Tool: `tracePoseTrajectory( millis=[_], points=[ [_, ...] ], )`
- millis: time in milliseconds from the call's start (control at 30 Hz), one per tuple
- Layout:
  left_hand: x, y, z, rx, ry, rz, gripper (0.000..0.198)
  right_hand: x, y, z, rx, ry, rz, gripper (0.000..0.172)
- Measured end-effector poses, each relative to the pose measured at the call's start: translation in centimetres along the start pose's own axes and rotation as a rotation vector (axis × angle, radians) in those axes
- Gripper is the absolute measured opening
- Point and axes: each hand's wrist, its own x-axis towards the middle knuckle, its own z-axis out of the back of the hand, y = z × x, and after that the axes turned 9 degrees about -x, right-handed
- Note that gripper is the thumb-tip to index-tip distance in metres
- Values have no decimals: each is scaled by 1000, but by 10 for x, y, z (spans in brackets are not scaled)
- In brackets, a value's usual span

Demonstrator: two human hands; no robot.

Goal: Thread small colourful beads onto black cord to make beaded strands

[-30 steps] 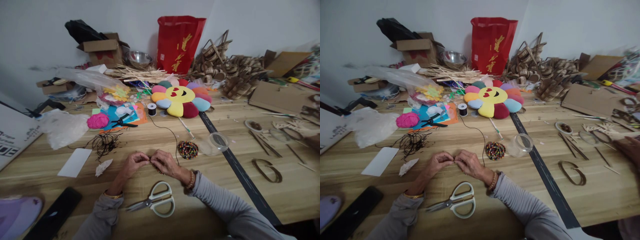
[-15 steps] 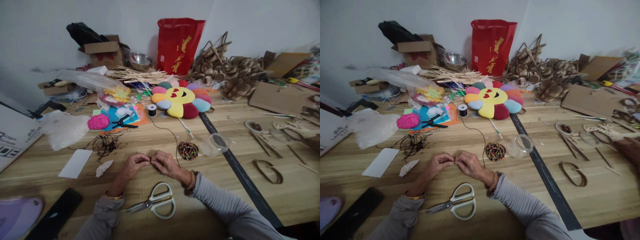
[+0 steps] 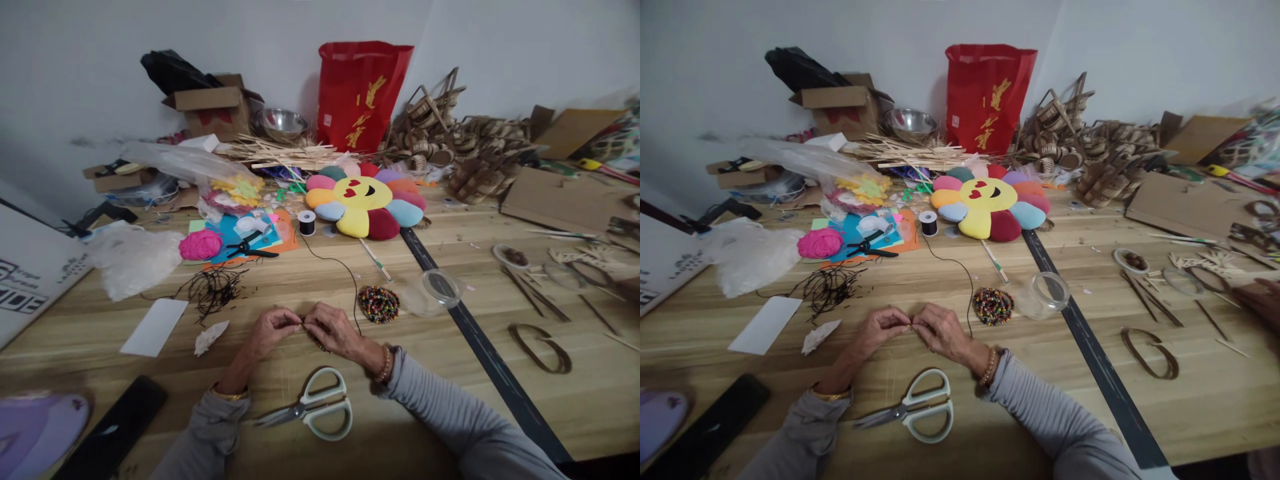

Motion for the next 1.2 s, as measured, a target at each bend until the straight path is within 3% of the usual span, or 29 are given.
tracePoseTrajectory(
  millis=[700,1200],
  points=[
    [3,-1,1,-37,8,14,19,3,2,2,-32,-12,22,17],
    [3,-5,0,-23,-77,70,17,5,2,7,-78,-48,24,17]
  ],
)
